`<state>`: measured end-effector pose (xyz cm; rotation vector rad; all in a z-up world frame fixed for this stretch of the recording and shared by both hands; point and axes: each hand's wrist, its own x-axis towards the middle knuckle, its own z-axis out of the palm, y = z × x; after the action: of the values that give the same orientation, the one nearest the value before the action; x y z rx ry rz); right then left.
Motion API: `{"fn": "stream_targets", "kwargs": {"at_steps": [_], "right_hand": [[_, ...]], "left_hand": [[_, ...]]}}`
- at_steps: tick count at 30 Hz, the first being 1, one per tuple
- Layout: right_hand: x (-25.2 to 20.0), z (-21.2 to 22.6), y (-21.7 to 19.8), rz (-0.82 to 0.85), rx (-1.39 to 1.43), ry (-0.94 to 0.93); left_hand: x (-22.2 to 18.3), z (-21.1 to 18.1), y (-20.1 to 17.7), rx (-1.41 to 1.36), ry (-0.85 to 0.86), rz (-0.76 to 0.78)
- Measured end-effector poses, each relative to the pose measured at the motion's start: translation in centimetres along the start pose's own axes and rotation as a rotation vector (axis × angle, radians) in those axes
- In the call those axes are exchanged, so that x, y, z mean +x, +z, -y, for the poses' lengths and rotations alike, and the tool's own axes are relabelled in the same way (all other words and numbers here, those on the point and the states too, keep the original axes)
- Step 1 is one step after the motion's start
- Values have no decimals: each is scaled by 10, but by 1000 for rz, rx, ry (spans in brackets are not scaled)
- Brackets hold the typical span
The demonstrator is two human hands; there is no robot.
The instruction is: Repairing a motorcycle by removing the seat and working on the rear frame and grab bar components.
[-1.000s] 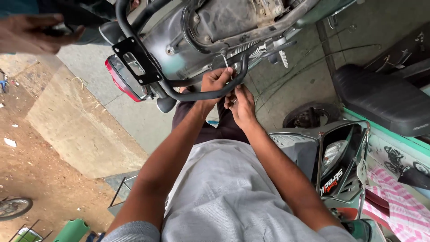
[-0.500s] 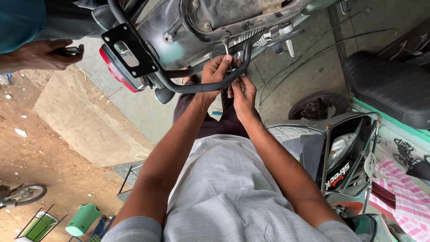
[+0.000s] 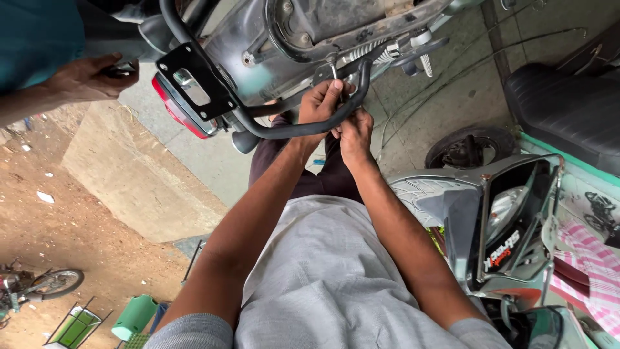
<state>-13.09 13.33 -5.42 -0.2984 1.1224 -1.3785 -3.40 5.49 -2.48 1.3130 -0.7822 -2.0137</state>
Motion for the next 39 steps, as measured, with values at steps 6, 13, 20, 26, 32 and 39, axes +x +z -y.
{"fn": "stream_targets", "kwargs": {"at_steps": [6, 13, 20, 26, 32, 39], "right_hand": [[3, -32, -5, -163, -379, -247], [-2, -12, -2, -226, -459, -234], [-6, 27, 18, -212, -706, -173], [-5, 4, 15, -332, -932, -321], [-8, -6, 24, -346, -667, -347], [-1, -10, 17, -401, -1067, -643]], "left_hand": [[17, 37, -13, 81, 128, 24], [19, 48, -14, -55, 108, 18], [20, 41, -18, 66, 208, 7], [27, 47, -17, 39, 222, 11], [23, 36, -19, -30, 130, 86], [29, 49, -19, -14, 150, 61]]}}
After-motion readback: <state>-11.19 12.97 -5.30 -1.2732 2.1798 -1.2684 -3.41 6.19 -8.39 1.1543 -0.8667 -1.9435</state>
